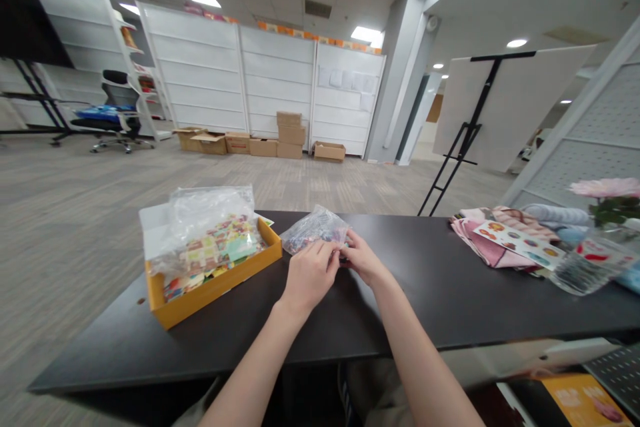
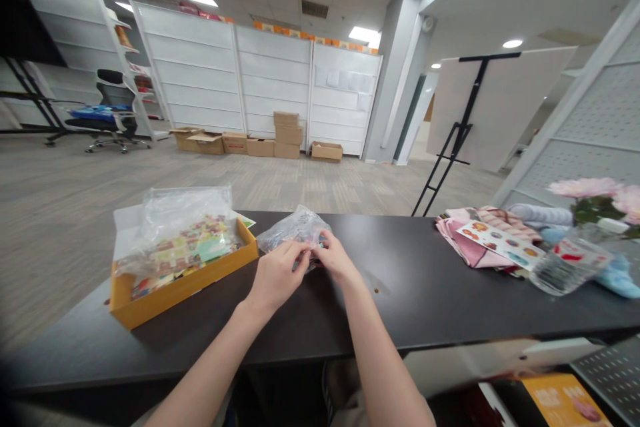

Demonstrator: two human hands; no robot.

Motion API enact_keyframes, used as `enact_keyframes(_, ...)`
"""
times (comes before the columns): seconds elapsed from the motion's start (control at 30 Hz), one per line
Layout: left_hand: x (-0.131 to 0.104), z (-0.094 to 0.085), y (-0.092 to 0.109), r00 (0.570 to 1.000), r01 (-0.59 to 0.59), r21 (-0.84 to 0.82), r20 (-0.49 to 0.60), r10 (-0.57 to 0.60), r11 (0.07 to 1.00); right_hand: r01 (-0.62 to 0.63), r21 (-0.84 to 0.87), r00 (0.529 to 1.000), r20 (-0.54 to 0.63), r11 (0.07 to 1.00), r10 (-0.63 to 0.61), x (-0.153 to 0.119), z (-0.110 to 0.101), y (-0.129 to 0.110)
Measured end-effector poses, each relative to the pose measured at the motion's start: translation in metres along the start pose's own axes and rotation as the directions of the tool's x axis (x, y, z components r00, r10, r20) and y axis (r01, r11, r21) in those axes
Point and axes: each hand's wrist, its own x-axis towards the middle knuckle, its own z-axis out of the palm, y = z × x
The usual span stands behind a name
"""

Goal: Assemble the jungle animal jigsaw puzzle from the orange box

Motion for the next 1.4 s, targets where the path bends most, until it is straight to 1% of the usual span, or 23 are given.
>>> enact_keyframes(0.07,-0.002,-0.002,0.002,1.000,-0.026,-0.011,0.002,0.026,1.000,0.045,0.078,0.999,-0.030,0.996,-0.043,0.005,0.003,0.003)
enact_keyframes(0.13,-0.005,-0.003,0.004,0.999,-0.044,-0.040,0.003,0.044,0.998,0.124,0.063,0.988,-0.100,0.990,-0.117,0.010,0.005,0.006)
enact_keyframes(0.17,-0.007,-0.004,0.006,0.999,-0.053,-0.062,0.004,0.054,0.997,0.177,0.004,0.974,-0.145,0.984,-0.174,0.013,0.005,0.008)
enact_keyframes(0.2,-0.008,-0.005,0.007,0.998,-0.062,-0.089,0.009,0.063,0.994,0.228,-0.092,0.952,-0.188,0.969,-0.242,0.016,0.006,0.009)
enact_keyframes(0.27,-0.010,-0.006,0.010,0.997,-0.075,-0.143,0.017,0.078,0.987,0.290,-0.337,0.897,-0.231,0.896,-0.378,0.021,0.006,0.012)
enact_keyframes(0.3,-0.011,-0.007,0.012,0.996,-0.078,-0.166,0.020,0.083,0.983,0.295,-0.444,0.877,-0.225,0.846,-0.424,0.023,0.007,0.013)
enact_keyframes(0.37,-0.012,-0.008,0.014,0.997,-0.076,-0.204,0.017,0.081,0.976,0.305,-0.574,0.861,-0.176,0.760,-0.478,0.027,0.009,0.015)
enact_keyframes(0.53,-0.012,-0.008,0.012,0.999,-0.037,-0.245,0.000,0.038,0.969,0.382,-0.662,0.843,-0.036,0.645,-0.537,0.032,0.010,0.018)
enact_keyframes(0.6,-0.011,-0.007,0.011,1.000,-0.022,-0.239,0.005,0.024,0.971,0.387,-0.680,0.845,-0.010,0.623,-0.535,0.030,0.007,0.017)
enact_keyframes(0.67,-0.011,-0.007,0.011,1.000,0.001,-0.243,0.013,0.002,0.970,0.401,-0.666,0.847,0.008,0.629,-0.531,0.025,0.002,0.014)
enact_keyframes(0.77,-0.009,-0.006,0.011,0.998,0.062,-0.273,0.039,-0.054,0.960,0.444,-0.610,0.852,0.062,0.656,-0.519,0.011,-0.006,0.008)
enact_keyframes(0.83,-0.007,-0.004,0.011,0.994,0.106,-0.287,0.053,-0.095,0.952,0.458,-0.604,0.856,0.102,0.652,-0.507,-0.001,-0.012,0.003)
enact_keyframes(0.9,-0.004,-0.003,0.011,0.990,0.141,-0.294,0.053,-0.131,0.945,0.442,-0.641,0.862,0.111,0.627,-0.495,-0.013,-0.019,0.000)
enact_keyframes(0.97,-0.002,-0.002,0.012,0.986,0.165,-0.302,0.051,-0.156,0.939,0.402,-0.692,0.872,0.090,0.599,-0.481,-0.024,-0.028,-0.003)
enact_keyframes(1.03,0.000,-0.001,0.014,0.985,0.172,-0.303,0.062,-0.161,0.937,0.328,-0.745,0.886,0.030,0.581,-0.462,-0.032,-0.037,-0.005)
enact_keyframes(1.1,0.001,0.000,0.016,0.987,0.153,-0.269,0.091,-0.134,0.951,0.214,-0.797,0.909,-0.049,0.564,-0.414,-0.037,-0.047,-0.006)
enact_keyframes(1.2,-0.001,0.003,0.018,0.979,0.053,-0.138,0.204,-0.024,0.989,0.037,-0.860,0.945,-0.136,0.509,-0.299,-0.040,-0.060,-0.006)
enact_keyframes(1.23,-0.002,0.004,0.018,0.966,0.002,-0.095,0.257,0.023,0.995,-0.010,-0.873,0.954,-0.154,0.488,-0.256,-0.041,-0.064,-0.005)
enact_keyframes(1.3,-0.004,0.006,0.016,0.928,-0.099,-0.045,0.357,0.109,0.994,-0.089,-0.889,0.963,-0.191,0.448,-0.188,-0.040,-0.069,-0.002)
enact_keyframes(1.33,-0.005,0.006,0.015,0.909,-0.138,-0.039,0.392,0.142,0.990,-0.124,-0.894,0.963,-0.214,0.431,-0.166,-0.040,-0.071,0.000)
enact_keyframes(1.4,-0.006,0.005,0.013,0.886,-0.179,-0.048,0.426,0.182,0.983,-0.176,-0.898,0.956,-0.254,0.403,-0.148,-0.038,-0.074,0.003)
